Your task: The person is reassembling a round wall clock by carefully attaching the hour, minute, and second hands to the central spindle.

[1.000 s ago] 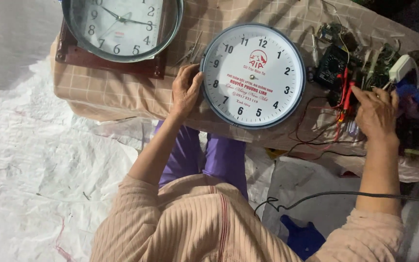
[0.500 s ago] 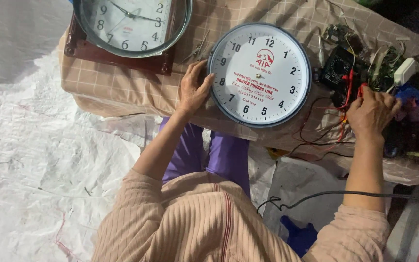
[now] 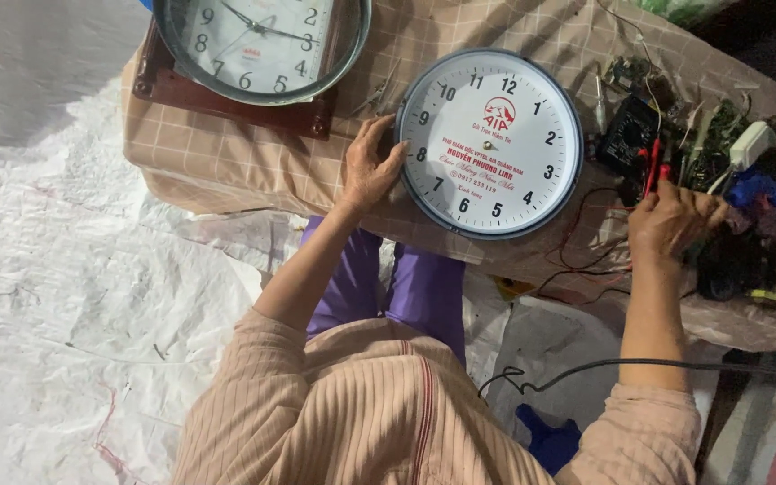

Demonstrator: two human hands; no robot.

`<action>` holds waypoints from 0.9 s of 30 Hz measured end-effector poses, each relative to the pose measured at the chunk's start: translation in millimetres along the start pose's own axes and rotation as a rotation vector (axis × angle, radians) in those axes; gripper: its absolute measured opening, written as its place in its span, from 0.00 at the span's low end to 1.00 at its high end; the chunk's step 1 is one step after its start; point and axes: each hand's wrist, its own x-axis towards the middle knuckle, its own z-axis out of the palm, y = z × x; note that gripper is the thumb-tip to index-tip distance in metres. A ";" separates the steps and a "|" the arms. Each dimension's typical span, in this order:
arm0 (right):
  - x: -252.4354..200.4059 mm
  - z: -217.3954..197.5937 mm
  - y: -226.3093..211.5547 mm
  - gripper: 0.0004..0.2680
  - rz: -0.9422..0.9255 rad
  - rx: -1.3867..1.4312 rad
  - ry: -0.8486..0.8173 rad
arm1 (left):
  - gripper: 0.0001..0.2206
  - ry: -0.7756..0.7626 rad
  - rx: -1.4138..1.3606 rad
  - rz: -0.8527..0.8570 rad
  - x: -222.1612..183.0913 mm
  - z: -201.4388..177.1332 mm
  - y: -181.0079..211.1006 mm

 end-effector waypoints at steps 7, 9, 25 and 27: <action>-4.3 -24.5 -17.2 0.03 -0.065 0.056 0.070 | 0.21 0.038 0.073 -0.004 1.7 -1.3 5.5; -7.9 -60.0 -45.0 0.08 -0.132 0.181 0.174 | 0.23 0.010 0.081 -0.028 0.1 -2.5 6.4; -76.3 -29.1 -171.2 0.07 -0.099 0.746 0.340 | 0.17 0.331 0.025 0.077 -6.4 17.5 -40.0; -79.6 -29.4 -177.2 0.07 -0.070 0.764 0.367 | 0.18 0.351 0.066 0.101 -7.5 16.9 -32.5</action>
